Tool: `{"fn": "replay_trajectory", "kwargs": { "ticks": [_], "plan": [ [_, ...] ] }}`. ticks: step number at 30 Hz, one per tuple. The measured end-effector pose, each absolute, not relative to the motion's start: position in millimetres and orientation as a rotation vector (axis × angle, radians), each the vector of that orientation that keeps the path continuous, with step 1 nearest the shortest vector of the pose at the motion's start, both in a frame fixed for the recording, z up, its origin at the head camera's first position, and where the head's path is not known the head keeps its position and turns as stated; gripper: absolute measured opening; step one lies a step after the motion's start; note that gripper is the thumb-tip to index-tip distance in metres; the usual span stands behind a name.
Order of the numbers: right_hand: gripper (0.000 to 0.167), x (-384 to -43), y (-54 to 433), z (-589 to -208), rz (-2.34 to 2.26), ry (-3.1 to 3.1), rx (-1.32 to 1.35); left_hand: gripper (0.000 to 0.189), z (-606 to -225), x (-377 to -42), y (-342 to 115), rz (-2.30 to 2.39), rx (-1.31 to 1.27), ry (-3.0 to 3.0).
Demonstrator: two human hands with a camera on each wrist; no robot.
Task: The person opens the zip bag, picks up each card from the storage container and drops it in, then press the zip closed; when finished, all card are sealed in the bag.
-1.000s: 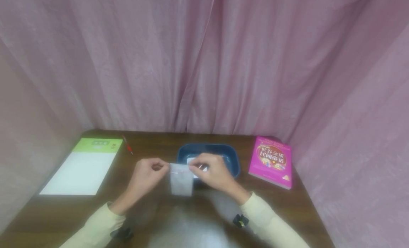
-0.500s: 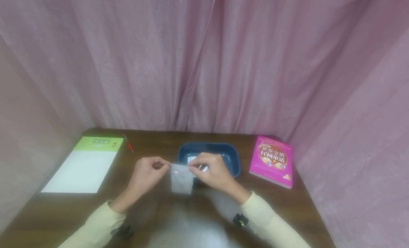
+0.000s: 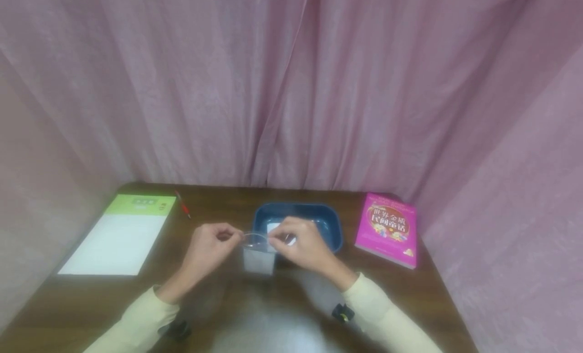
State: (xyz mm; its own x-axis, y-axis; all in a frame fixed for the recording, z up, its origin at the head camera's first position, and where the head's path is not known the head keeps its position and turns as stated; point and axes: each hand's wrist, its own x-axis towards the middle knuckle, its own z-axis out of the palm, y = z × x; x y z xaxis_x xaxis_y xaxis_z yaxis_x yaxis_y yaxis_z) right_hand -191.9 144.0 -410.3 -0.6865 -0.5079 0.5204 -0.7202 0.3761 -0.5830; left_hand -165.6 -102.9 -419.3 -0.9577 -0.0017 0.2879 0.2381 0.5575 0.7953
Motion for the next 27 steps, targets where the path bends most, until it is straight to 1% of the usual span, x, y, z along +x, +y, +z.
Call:
{"fn": "replay_trajectory", "kwargs": {
  "ticks": [5, 9, 17, 27],
  "plan": [
    [0.013, -193, 148, -409, 1.273, -2.372, 1.06, 0.009, -420, -165, -104, -1.364, -0.185, -2.549],
    [0.015, -201, 156, -413, 1.347, -2.373, 1.014, 0.009, -422, -165, -107, -1.376, -0.185, -2.541],
    [0.016, -234, 173, -426, 1.393, -2.454, 0.863, 0.008, -422, -166, -109, -1.378, -0.191, -2.522],
    [0.025, -273, 181, -452, 1.324, -2.621, 0.712, 0.007, -423, -166, -109, -1.379, -0.19, -2.513]
  ]
}}
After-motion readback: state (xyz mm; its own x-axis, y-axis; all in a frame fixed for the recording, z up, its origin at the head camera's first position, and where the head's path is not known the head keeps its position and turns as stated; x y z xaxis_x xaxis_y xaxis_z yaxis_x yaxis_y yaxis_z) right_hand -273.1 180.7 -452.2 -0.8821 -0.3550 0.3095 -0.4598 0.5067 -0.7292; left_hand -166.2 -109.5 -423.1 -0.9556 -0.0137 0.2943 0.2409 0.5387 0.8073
